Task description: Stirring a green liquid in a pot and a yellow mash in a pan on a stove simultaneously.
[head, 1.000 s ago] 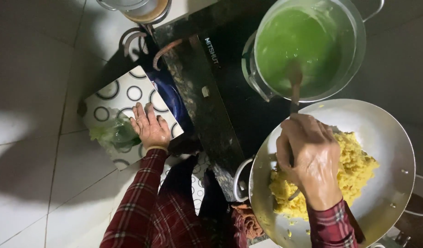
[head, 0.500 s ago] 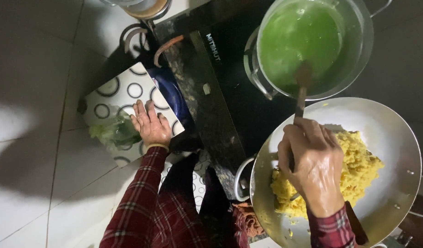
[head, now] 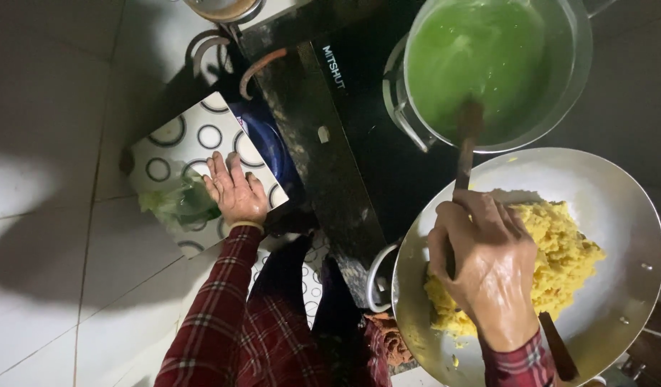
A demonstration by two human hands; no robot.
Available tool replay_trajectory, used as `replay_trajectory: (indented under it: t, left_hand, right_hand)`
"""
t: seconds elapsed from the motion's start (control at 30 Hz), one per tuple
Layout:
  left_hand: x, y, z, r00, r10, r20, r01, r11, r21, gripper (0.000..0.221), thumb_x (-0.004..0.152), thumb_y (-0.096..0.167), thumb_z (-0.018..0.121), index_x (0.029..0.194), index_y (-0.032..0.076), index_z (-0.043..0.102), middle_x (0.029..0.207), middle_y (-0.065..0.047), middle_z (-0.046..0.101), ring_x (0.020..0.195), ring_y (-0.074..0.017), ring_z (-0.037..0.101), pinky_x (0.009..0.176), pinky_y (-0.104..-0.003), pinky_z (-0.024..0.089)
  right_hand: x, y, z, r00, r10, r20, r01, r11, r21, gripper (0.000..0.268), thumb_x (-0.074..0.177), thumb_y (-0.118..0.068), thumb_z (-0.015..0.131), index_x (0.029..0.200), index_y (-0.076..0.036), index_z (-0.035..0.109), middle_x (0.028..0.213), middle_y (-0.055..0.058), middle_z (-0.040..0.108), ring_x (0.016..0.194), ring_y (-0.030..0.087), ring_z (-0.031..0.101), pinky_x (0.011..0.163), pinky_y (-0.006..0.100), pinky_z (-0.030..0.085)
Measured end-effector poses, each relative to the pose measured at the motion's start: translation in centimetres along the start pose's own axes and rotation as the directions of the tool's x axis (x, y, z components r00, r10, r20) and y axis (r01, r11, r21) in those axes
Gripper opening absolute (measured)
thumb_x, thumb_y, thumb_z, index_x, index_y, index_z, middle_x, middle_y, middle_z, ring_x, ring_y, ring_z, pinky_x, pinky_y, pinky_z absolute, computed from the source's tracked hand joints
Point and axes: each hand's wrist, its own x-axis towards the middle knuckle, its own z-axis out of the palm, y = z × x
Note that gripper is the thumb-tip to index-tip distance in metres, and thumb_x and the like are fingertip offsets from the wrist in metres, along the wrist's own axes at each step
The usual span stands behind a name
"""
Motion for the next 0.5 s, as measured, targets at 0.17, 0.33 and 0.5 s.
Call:
replay_trajectory:
  t: [0.17,0.33,0.5]
  left_hand:
    - [0.1,0.0,-0.1,1.0,0.02,-0.021,-0.019,1.0,0.023,0.055,0.092,0.019,0.056,0.145,0.005,0.055,0.158,-0.023,0.04,0.15,-0.04,0.033,0.122,-0.058,0.02]
    - [0.2,0.2,-0.2,1.0,0.007,-0.017,-0.006,1.0,0.022,0.057,0.091,0.018,0.056,0.146,0.005,0.054,0.159,-0.023,0.04,0.151,-0.0393,0.032,0.123,-0.057,0.018]
    - [0.0,0.3,-0.6,1.0,0.022,-0.021,-0.02,0.998,0.055,0.056,0.092,0.018,0.055,0.146,0.004,0.054,0.158,-0.024,0.04,0.149,-0.04,0.033,0.121,-0.059,0.021]
  right_hand:
    - [0.2,0.0,0.2,0.999,-0.008,-0.031,0.008,1.0,0.007,0.011,0.084,0.002,0.06,0.085,-0.007,0.067,0.102,0.013,0.07,0.077,0.025,0.068,0.069,0.038,0.059]
    - [0.5,-0.1,0.5,0.999,0.02,-0.035,-0.019,0.999,0.046,0.022,0.07,0.006,0.055,0.08,-0.011,0.064,0.102,0.011,0.066,0.073,0.027,0.064,0.065,0.038,0.052]
    - [0.4,-0.2,0.7,0.999,0.019,-0.035,-0.019,1.0,0.016,0.019,0.076,0.005,0.059,0.084,-0.01,0.066,0.106,0.013,0.068,0.081,0.031,0.067,0.069,0.04,0.055]
